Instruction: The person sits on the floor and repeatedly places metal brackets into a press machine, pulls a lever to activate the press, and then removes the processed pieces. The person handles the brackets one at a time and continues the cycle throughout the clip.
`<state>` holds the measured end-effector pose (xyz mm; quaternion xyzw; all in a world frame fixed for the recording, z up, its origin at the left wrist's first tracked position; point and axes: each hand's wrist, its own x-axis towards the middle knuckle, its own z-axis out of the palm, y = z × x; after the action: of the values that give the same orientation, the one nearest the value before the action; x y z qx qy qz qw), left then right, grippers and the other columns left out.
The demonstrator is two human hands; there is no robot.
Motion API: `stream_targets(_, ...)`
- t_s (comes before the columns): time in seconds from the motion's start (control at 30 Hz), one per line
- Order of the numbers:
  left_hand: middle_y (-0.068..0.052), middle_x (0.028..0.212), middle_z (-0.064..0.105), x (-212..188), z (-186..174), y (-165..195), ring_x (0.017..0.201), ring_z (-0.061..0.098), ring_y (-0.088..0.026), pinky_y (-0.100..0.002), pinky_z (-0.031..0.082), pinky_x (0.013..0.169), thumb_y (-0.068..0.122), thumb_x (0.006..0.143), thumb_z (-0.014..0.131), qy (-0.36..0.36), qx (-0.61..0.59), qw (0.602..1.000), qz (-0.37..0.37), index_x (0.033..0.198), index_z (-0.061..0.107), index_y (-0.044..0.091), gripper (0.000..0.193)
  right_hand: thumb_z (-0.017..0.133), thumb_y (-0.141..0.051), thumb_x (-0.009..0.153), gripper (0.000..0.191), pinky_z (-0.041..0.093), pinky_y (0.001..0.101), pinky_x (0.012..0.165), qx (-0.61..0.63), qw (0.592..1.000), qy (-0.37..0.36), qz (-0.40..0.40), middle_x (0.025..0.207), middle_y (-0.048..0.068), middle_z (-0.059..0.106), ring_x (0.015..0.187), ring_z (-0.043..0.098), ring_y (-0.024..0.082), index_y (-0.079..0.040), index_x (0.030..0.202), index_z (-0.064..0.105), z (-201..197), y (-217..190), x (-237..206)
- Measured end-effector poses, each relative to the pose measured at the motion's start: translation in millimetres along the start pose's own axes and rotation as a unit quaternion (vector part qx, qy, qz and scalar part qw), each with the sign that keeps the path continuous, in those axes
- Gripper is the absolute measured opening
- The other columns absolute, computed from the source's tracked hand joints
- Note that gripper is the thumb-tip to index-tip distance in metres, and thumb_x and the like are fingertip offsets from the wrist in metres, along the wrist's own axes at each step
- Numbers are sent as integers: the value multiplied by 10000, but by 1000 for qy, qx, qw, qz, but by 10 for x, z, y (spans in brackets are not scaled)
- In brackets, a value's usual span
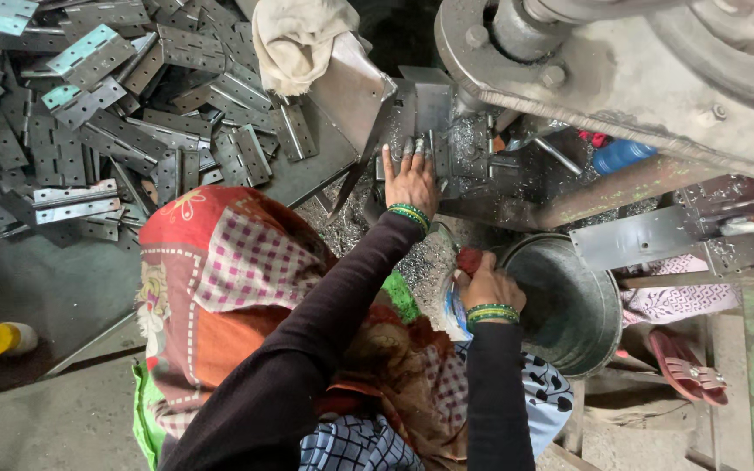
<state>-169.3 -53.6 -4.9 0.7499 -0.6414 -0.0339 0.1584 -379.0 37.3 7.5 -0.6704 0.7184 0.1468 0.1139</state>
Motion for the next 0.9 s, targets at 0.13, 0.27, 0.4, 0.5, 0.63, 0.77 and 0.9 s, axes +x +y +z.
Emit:
stream_targets(0.13, -133, 1590, 426, -7, 23, -13, 1500, 356, -282, -668, -42, 1216, 315, 986, 489, 27, -24, 999, 5, 1435, 530, 51, 522, 632, -532, 945, 609, 535, 562, 940, -2, 1000, 9, 23, 1256, 254, 647, 1149, 658, 436, -135, 1353, 415, 481, -59, 86)
stream_targets(0.27, -117, 1589, 440, -29, -38, -90, 1516, 337, -267, -661, -33, 1240, 287, 976, 497, 30, -46, 998, 20, 1451, 542, 54, 531, 702, -493, 869, 795, 524, 570, 919, 71, 997, 42, -7, 1273, 271, 614, 1119, 635, 485, -110, 1431, 290, 1067, -19, 245)
stream_targets(0.4, -94, 1629, 408, -74, -76, -162, 1565, 287, -246, -669, -42, 1258, 234, 984, 480, -35, -43, 998, 39, 1479, 529, 84, 520, 706, -497, 883, 816, 530, 558, 923, 68, 997, -46, -12, 1200, 292, 653, 1094, 654, 482, -123, 1455, 261, 872, 105, 230)
stream_targets(0.5, -128, 1640, 356, -3, -46, -147, 1562, 238, -266, -684, -64, 1203, 225, 965, 469, -21, 3, 999, 39, 1471, 504, 79, 528, 682, -516, 901, 740, 534, 554, 921, 25, 998, -60, -13, 1167, 264, 690, 1082, 676, 458, -153, 1437, 323, 355, 143, 170)
stream_targets(0.63, -121, 1622, 351, 177, 29, -97, 1533, 238, -258, -680, -85, 1197, 213, 949, 448, 5, 3, 1000, 20, 1520, 454, 76, 587, 662, -542, 916, 648, 529, 546, 929, -7, 1000, 27, 1, 1137, 226, 728, 1088, 692, 425, -181, 1394, 414, 176, 4, 46)
stream_targets(0.77, -115, 1647, 337, 212, 97, -116, 1537, 249, -258, -668, -79, 1203, 209, 968, 425, -27, 11, 999, 17, 1520, 440, 81, 567, 656, -579, 885, 691, 514, 564, 893, 39, 997, 73, 4, 1194, 210, 671, 1112, 660, 420, -222, 1411, 384, 682, -89, -14)
stream_targets(0.9, -109, 1632, 372, 167, 119, -150, 1543, 276, -261, -658, -65, 1227, 201, 1008, 402, -4, -7, 1000, 22, 1526, 449, 75, 534, 657, -599, 891, 720, 505, 560, 914, 42, 997, 58, -14, 1203, 208, 669, 1096, 658, 440, -205, 1421, 371, 918, 25, 69)
